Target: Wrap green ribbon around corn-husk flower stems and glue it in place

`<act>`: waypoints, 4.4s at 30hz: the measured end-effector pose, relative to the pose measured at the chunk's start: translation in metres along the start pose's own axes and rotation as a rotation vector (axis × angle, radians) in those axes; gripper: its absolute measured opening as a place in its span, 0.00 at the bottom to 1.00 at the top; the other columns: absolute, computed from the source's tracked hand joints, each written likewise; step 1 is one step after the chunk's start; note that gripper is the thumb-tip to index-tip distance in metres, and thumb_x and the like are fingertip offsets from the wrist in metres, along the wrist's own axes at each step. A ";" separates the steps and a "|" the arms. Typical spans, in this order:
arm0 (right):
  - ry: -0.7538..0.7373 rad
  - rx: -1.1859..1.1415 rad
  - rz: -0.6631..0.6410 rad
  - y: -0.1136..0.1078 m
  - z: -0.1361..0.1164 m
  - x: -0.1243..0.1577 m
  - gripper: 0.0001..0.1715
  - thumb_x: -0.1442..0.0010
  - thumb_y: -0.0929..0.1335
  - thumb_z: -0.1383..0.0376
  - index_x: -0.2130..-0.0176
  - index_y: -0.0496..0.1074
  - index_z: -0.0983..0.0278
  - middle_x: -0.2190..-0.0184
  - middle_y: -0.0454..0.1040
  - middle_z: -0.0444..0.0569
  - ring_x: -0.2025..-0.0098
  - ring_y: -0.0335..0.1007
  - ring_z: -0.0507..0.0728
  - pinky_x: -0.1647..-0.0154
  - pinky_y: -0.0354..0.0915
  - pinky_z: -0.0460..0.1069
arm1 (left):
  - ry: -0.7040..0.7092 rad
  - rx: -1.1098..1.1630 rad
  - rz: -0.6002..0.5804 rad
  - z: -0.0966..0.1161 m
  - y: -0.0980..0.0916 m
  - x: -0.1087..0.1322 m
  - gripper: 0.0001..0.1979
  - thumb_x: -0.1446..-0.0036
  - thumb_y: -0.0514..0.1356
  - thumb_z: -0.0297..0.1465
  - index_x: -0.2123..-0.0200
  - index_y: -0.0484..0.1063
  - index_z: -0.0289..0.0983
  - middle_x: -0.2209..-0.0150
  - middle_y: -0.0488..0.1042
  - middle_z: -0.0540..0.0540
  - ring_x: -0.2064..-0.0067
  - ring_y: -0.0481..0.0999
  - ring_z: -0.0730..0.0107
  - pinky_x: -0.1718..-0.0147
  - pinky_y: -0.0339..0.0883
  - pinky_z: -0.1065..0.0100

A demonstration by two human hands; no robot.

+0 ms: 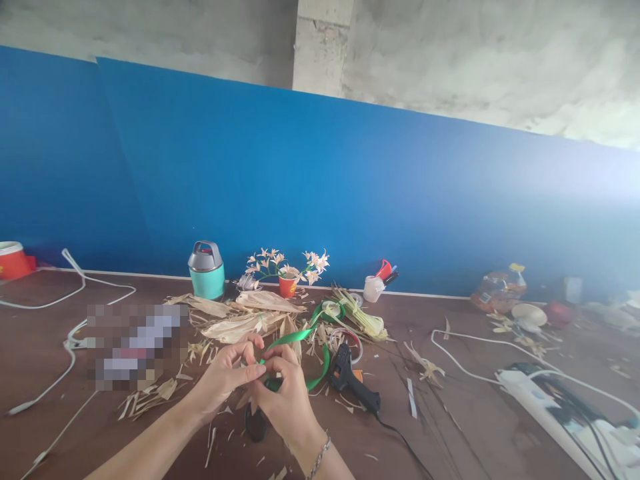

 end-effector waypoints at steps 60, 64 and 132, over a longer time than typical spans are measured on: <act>0.448 -0.693 -0.233 0.024 0.027 0.009 0.10 0.57 0.72 0.66 0.80 0.68 0.67 0.82 0.62 0.41 0.78 0.54 0.48 0.74 0.53 0.45 | -0.172 0.292 -0.216 -0.021 0.016 0.002 0.13 0.48 0.59 0.39 0.72 0.77 0.34 0.57 0.73 0.40 0.50 0.66 0.55 0.54 0.58 0.61; 0.444 -0.740 -0.293 0.031 0.025 0.011 0.10 0.56 0.72 0.66 0.79 0.67 0.67 0.84 0.59 0.39 0.81 0.49 0.46 0.77 0.49 0.45 | -0.147 0.266 -0.276 -0.014 0.021 0.003 0.10 0.53 0.63 0.37 0.79 0.76 0.36 0.62 0.74 0.40 0.42 0.56 0.50 0.54 0.59 0.61; 0.335 -0.835 -0.051 0.006 0.033 -0.002 0.12 0.58 0.75 0.63 0.79 0.70 0.65 0.77 0.66 0.43 0.74 0.59 0.51 0.70 0.56 0.46 | -0.251 0.214 -0.145 -0.033 0.026 0.007 0.12 0.57 0.67 0.39 0.79 0.74 0.35 0.78 0.73 0.51 0.70 0.68 0.71 0.65 0.57 0.69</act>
Point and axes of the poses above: each hand's wrist, its own x-axis away from the middle knuckle, its own y-axis out of the palm, z = x × y, the point moved 10 cm from there along -x, towards the middle knuckle
